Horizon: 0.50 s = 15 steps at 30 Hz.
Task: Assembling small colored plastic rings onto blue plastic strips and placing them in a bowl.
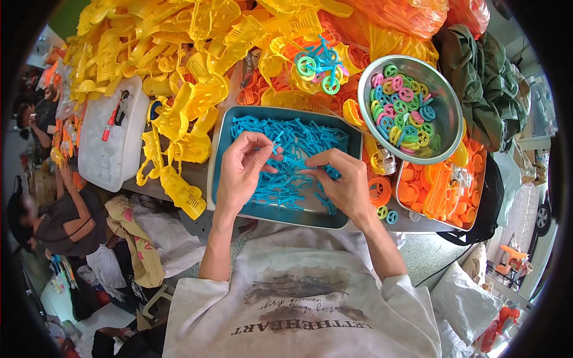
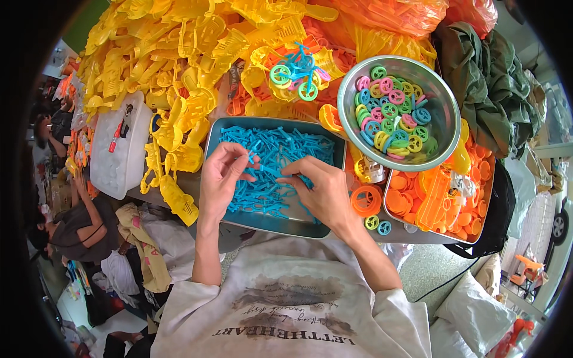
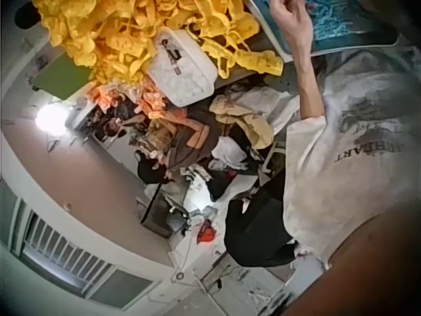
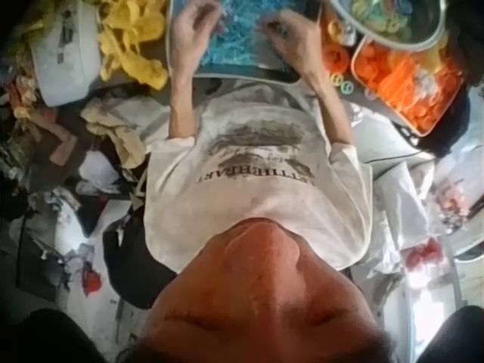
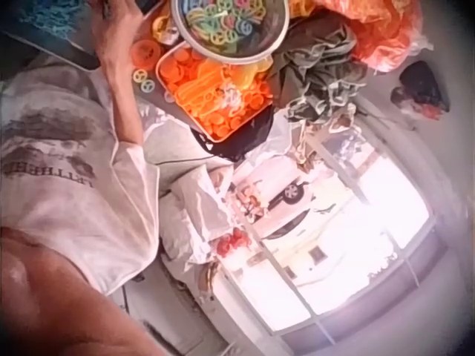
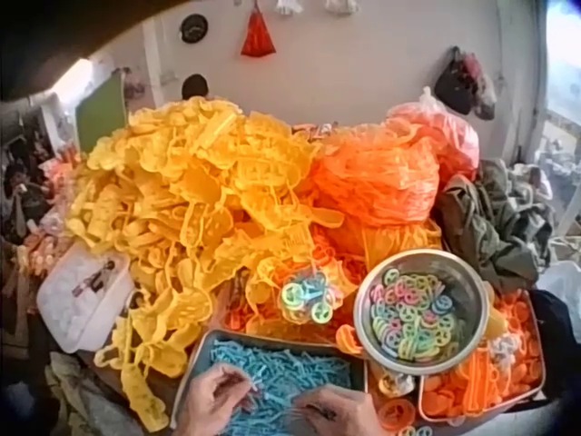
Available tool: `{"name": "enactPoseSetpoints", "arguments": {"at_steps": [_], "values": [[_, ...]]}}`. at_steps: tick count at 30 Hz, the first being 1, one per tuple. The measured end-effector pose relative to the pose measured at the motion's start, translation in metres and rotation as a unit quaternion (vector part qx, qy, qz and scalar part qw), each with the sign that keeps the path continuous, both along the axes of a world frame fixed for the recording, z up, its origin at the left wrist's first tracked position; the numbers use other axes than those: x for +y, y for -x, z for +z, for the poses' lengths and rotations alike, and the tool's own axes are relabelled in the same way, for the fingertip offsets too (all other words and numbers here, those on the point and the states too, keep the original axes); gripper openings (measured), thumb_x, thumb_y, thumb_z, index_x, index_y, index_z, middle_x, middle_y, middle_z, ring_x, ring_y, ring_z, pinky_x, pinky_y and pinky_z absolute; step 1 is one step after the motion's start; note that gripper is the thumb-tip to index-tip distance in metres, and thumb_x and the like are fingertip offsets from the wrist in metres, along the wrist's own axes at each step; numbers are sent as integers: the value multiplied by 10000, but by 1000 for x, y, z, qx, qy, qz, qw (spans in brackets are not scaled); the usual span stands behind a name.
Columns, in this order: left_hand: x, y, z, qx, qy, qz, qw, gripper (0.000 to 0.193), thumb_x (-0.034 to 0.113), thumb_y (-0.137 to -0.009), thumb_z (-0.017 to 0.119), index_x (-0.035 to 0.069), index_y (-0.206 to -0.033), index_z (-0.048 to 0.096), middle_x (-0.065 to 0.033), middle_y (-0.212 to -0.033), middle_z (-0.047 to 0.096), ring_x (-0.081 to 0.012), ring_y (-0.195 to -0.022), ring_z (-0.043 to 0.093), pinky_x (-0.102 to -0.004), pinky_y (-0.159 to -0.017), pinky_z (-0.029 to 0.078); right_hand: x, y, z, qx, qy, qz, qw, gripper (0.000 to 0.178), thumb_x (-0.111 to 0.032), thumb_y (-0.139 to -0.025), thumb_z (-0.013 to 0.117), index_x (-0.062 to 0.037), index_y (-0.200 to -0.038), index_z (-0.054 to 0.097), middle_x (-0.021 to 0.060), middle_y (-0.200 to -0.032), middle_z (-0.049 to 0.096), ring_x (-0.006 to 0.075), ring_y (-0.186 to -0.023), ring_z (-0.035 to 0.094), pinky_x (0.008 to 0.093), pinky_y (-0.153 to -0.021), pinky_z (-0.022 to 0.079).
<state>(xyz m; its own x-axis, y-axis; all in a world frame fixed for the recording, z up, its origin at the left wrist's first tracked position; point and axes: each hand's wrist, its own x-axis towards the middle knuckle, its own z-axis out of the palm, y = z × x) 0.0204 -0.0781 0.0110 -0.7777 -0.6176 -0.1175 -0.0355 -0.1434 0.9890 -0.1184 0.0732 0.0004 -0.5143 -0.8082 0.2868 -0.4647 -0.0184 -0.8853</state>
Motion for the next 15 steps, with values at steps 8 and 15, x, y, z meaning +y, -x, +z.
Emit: {"name": "enactPoseSetpoints", "arguments": {"at_steps": [8,15], "values": [[13,5,19,-46,48,57,996,149,54,-914,599,-20,-1038,564,-89,-945,619,-165,-869,664,-284,-689,579,1,1,-4,38,-23,20,999,200,76,-709,719,-23,-873,658,97,-858,681,236,-779,682,307,-656,541],[12,-3,15,-56,140,23,988,141,65,-911,610,-4,-1033,605,-71,-918,611,-129,-794,627,-226,-680,507,3,2,-3,50,-13,41,998,221,88,-705,709,-27,-887,658,97,-861,682,240,-780,684,314,-654,547]]}}
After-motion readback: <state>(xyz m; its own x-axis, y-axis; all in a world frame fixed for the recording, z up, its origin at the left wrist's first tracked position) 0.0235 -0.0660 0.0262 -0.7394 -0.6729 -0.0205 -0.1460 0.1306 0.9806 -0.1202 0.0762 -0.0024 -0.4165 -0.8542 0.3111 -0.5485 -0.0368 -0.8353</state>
